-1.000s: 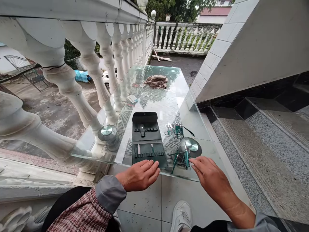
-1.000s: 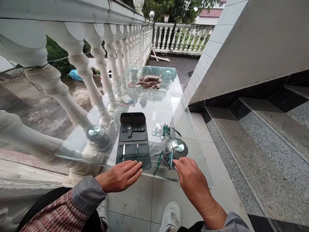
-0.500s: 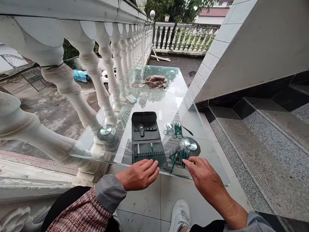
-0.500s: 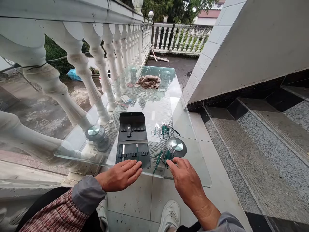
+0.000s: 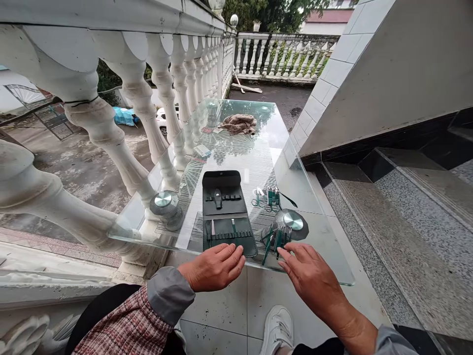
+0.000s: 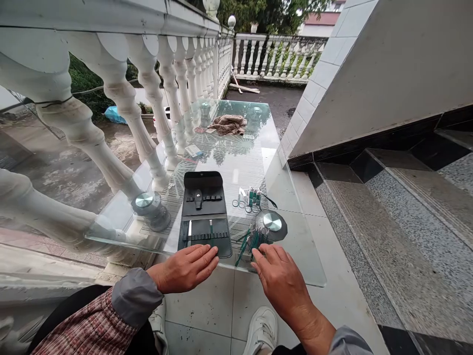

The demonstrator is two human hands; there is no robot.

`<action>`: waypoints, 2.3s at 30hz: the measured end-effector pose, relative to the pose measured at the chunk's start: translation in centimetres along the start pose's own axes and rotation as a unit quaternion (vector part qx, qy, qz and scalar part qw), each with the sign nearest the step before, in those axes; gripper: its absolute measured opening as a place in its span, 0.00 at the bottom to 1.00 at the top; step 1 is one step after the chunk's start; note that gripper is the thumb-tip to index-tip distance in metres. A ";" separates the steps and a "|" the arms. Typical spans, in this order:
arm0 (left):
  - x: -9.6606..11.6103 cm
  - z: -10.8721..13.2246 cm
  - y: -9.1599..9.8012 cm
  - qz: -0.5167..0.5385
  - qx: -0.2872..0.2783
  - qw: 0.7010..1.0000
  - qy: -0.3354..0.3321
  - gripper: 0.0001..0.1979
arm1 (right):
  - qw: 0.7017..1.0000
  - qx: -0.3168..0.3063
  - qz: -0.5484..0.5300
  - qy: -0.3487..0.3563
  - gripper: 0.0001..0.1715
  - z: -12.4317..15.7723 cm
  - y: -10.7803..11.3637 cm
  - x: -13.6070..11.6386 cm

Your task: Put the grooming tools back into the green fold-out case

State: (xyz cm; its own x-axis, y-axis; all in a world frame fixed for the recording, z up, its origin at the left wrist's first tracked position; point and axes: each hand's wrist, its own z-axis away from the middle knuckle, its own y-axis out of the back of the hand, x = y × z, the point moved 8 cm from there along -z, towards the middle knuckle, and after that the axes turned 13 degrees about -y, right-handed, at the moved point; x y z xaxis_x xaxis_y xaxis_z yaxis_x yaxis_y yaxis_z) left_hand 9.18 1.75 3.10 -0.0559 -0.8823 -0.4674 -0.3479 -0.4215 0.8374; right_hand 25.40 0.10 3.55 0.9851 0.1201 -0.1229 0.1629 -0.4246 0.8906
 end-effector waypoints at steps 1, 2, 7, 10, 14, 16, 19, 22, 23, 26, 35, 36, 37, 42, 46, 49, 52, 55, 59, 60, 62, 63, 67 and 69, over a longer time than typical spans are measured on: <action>0.0 0.0 0.0 0.001 0.000 1.000 0.000 0.13 | 1.000 0.003 0.003 0.008 0.14 0.2 0.1 -0.3; 0.0 0.0 0.0 0.003 0.002 1.000 0.000 0.13 | 1.000 0.004 0.006 0.015 0.14 0.3 0.1 -0.5; 0.1 0.0 -0.1 0.010 0.003 1.000 -0.001 0.14 | 0.998 0.023 0.015 0.047 0.15 1.1 0.3 -1.6; 0.1 0.0 -0.1 0.009 -0.002 1.000 -0.002 0.14 | 0.997 0.050 0.013 0.062 0.11 1.4 0.5 -2.1; 0.1 0.0 -0.1 0.009 -0.001 1.000 -0.001 0.13 | 0.995 0.070 0.008 0.073 0.09 1.6 0.7 -2.7; 0.1 0.0 -0.1 0.010 0.003 1.000 0.000 0.13 | 0.994 0.075 0.005 0.081 0.09 1.7 0.9 -2.9; 0.0 0.0 0.0 0.010 0.009 1.000 0.001 0.13 | 0.992 0.086 0.004 0.089 0.09 1.5 1.2 -2.7; 0.0 0.0 0.2 0.009 0.016 1.000 0.001 0.13 | 0.993 0.097 -0.013 0.066 0.11 0.8 1.7 -1.6; 0.0 0.0 0.2 0.008 0.017 1.000 0.001 0.13 | 0.993 0.100 -0.028 0.051 0.11 0.5 1.9 -1.0; -0.1 0.0 0.1 0.008 0.018 1.000 0.004 0.13 | 0.988 0.126 -0.088 0.000 0.11 -0.5 2.8 0.8; -0.6 0.0 1.5 0.027 0.085 0.995 0.045 0.13 | 0.978 0.147 -0.143 0.044 0.19 -1.4 4.0 -1.1; -0.7 0.0 1.9 0.026 0.102 0.993 0.049 0.13 | 0.977 0.130 -0.146 0.085 0.19 -1.4 3.8 -2.3; -0.7 0.0 2.3 0.027 0.120 0.991 0.052 0.13 | 0.974 0.119 -0.146 0.123 0.18 -1.3 3.7 -3.6; -1.2 0.3 3.7 0.041 0.192 0.977 0.081 0.08 | 0.958 0.100 -0.151 0.221 0.16 -1.4 3.0 -7.9; -1.7 0.6 4.6 0.034 0.225 0.970 0.084 0.06 | 0.950 0.100 -0.180 0.234 0.17 -2.0 2.5 -8.9; -2.0 0.9 5.0 0.022 0.238 0.967 0.087 0.07 | 0.948 0.098 -0.209 0.220 0.18 -2.6 2.0 -8.9; -2.4 1.3 5.4 -0.003 0.250 0.964 0.094 0.04 | 0.943 0.103 -0.261 0.177 0.19 -3.6 1.9 -8.4; -2.9 1.8 5.8 -0.028 0.259 0.960 0.103 0.05 | 0.933 0.108 -0.344 0.019 0.13 -5.3 1.7 -6.0; -3.2 2.0 5.9 -0.055 0.249 0.962 0.100 0.06 | 0.816 -0.074 -0.495 -0.290 0.10 -6.1 -2.7 -2.4; -3.1 1.9 5.7 -0.059 0.241 0.964 0.096 0.06 | 0.762 -0.144 -0.535 -0.334 0.15 -5.7 -4.0 -2.5; -2.8 1.5 5.5 -0.064 0.232 0.967 0.080 0.06 | 0.663 -0.248 -0.598 -0.376 0.22 -4.9 -5.7 -3.5; -2.6 1.3 5.3 -0.065 0.229 0.969 0.069 0.05 | 0.630 -0.274 -0.617 -0.383 0.24 -4.6 -6.1 -4.0; -2.0 0.6 4.8 -0.065 0.217 0.973 0.044 0.04 | 0.592 -0.283 -0.644 -0.394 0.23 -4.3 -6.3 -4.5; -2.0 0.3 4.5 -0.055 0.201 0.977 0.042 0.03 | 0.595 -0.276 -0.646 -0.390 0.22 -4.4 -6.2 -4.3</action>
State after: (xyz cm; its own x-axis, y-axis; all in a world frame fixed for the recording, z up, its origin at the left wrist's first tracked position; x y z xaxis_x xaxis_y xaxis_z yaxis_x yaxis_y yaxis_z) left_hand 7.41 1.67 7.70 0.0730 -0.8575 -0.5092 -0.6881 -0.4129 0.5967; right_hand 19.95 6.19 0.51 -0.1818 -0.5187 -0.8354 0.9816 -0.0447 -0.1859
